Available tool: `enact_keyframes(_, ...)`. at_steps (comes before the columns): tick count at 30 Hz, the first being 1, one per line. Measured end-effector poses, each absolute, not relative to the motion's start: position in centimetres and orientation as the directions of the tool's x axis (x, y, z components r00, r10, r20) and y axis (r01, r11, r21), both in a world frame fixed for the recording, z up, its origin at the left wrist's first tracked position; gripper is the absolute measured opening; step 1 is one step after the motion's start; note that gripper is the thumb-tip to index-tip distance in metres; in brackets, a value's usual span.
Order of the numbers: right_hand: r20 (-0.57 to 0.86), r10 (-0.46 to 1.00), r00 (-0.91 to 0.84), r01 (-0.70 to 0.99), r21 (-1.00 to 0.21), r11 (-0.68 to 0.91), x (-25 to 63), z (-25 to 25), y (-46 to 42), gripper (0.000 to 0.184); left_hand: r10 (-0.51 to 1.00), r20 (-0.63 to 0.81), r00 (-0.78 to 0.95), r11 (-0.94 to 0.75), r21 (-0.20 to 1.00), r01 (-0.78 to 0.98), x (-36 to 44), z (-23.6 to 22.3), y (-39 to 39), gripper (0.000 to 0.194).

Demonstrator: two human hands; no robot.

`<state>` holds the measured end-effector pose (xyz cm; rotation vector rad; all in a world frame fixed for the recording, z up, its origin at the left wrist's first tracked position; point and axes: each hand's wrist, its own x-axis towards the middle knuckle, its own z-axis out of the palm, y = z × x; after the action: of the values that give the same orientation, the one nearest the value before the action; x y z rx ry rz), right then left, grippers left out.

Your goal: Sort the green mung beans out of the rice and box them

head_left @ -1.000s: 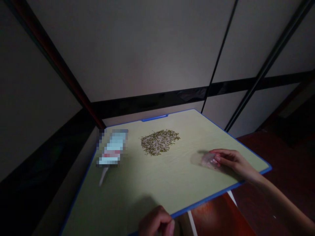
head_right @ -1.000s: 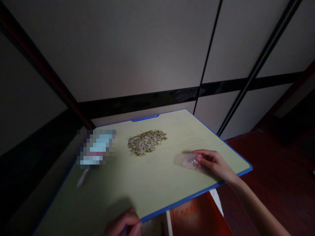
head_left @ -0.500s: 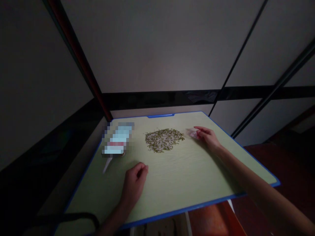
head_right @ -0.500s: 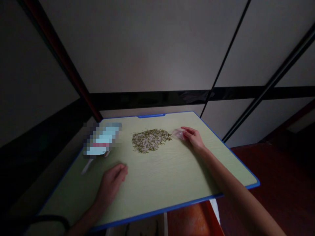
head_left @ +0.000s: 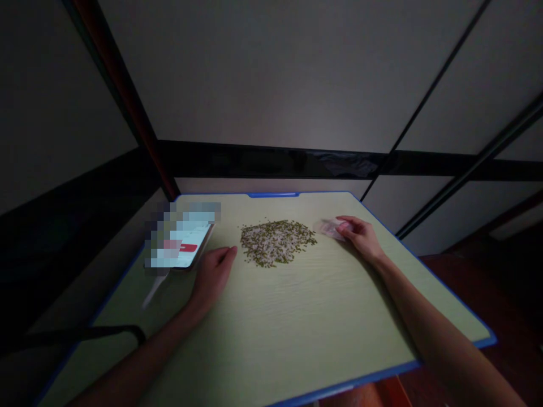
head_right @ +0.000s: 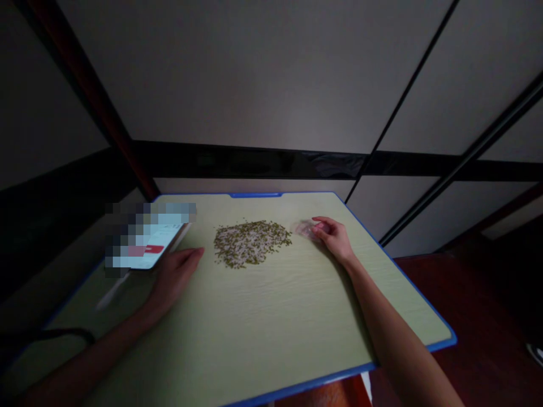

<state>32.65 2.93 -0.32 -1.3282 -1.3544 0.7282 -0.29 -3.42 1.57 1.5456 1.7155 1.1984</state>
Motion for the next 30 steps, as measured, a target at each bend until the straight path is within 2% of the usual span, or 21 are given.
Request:
enact_keyframes(12, 0.33, 0.942, 0.063, 0.474, -0.84, 0.263, 32.0, -0.6, 5.3, 0.033, 0.979, 0.126, -0.162, -0.012, 0.823, 0.567, -0.2, 2.0, -3.6, 0.034)
enact_keyframes(30, 0.291, 0.952, -0.097, 0.479, -0.824, 0.301, 32.6, -0.2, 4.4, 0.033, 0.987, 0.084, -0.138, 0.022, 0.776, 0.63, -0.1, 2.1, -3.6, 0.033)
